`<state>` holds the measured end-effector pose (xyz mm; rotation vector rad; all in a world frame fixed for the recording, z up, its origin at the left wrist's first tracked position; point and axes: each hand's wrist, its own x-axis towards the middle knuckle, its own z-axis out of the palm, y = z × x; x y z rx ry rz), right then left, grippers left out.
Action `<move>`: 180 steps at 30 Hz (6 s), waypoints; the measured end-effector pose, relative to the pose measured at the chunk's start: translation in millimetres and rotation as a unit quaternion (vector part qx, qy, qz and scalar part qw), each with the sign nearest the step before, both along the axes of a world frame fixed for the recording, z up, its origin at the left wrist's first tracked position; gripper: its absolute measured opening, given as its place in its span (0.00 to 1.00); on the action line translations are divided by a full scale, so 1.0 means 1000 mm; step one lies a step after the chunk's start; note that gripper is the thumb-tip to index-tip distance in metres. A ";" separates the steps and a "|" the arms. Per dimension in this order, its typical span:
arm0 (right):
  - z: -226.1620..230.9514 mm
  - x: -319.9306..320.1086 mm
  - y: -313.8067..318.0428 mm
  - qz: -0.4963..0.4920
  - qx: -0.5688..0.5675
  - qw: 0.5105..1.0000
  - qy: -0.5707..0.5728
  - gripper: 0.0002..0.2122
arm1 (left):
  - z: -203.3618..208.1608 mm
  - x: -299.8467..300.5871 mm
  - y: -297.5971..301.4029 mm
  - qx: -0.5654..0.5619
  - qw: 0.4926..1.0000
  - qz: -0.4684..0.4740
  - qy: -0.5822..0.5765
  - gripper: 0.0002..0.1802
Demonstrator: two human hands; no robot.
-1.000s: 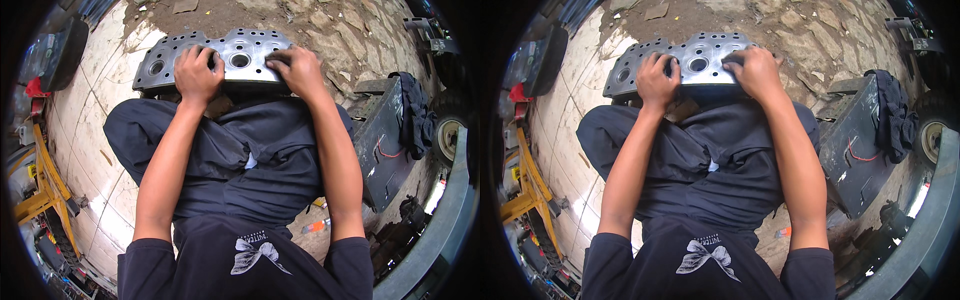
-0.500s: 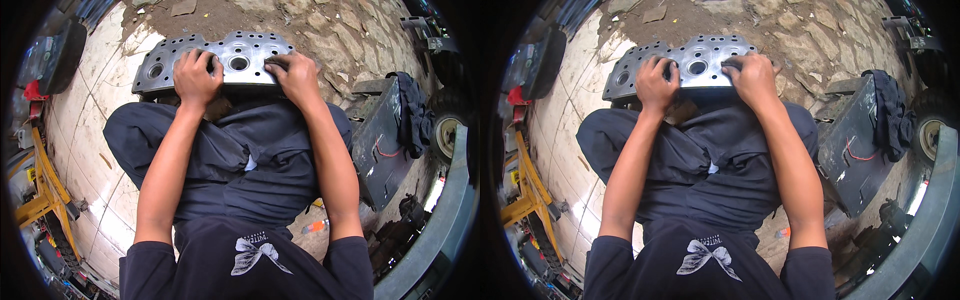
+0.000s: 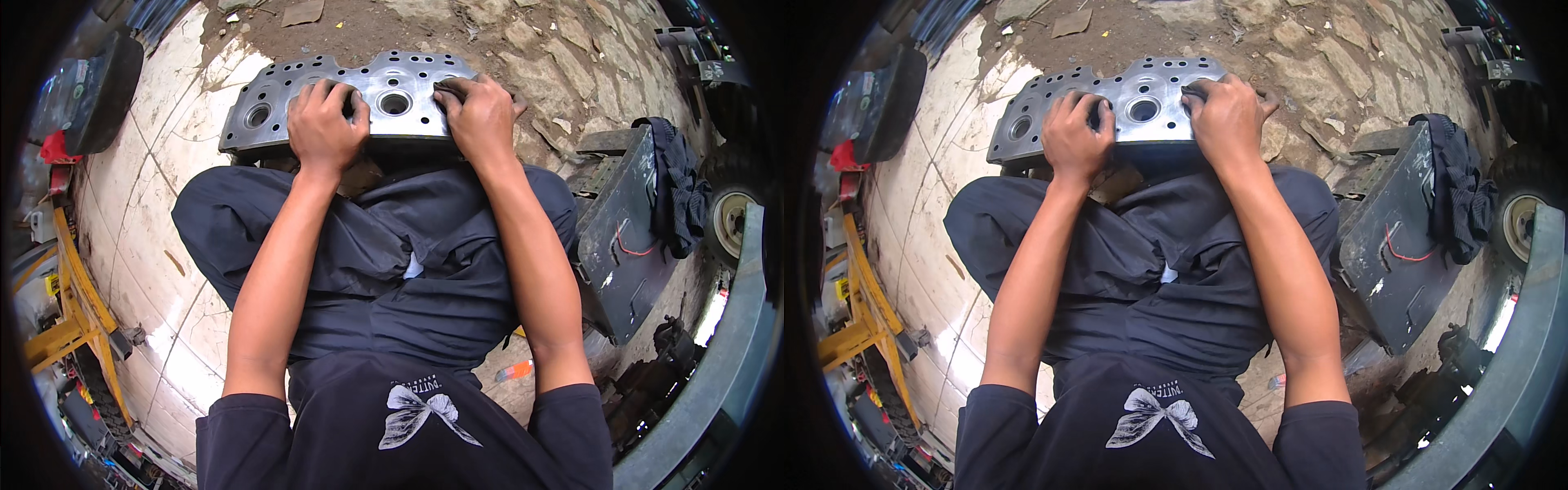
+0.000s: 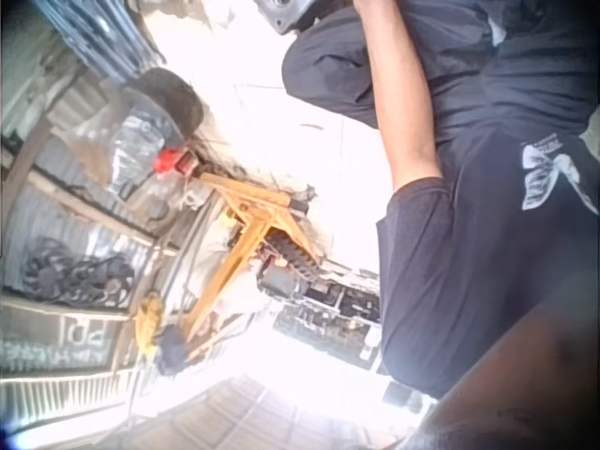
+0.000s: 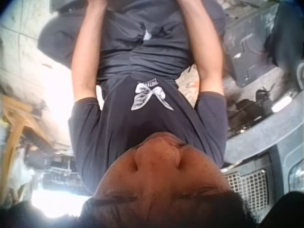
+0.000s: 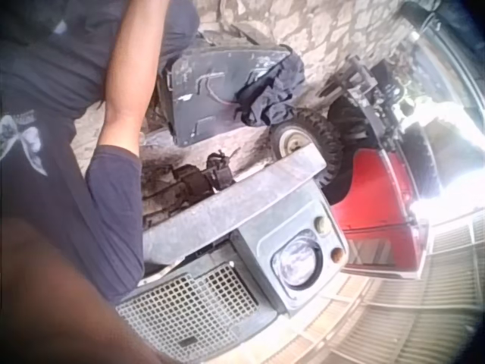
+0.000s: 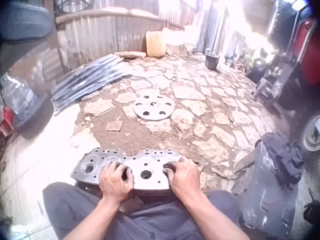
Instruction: The person sits on the floor and scrubs a metal engine part with a small abrasive pad, focusing on the circular openings and flat surfaces. The person repeatedly rubs the surface to remove residue.
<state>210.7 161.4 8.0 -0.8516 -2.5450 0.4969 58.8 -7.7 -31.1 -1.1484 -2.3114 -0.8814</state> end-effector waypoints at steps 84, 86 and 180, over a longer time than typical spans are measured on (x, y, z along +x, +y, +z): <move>0.024 0.026 0.047 -0.074 -0.228 0.949 0.203 0.14 | 0.001 0.001 -0.004 -0.041 0.998 -0.003 -0.036 0.09; 0.018 0.022 0.060 -0.110 -0.199 0.943 0.243 0.16 | 0.003 0.000 -0.003 -0.047 0.997 -0.005 -0.056 0.09; 0.011 0.010 0.038 0.102 0.037 0.993 -0.047 0.11 | 0.017 0.004 0.033 -0.007 0.970 -0.132 -0.206 0.11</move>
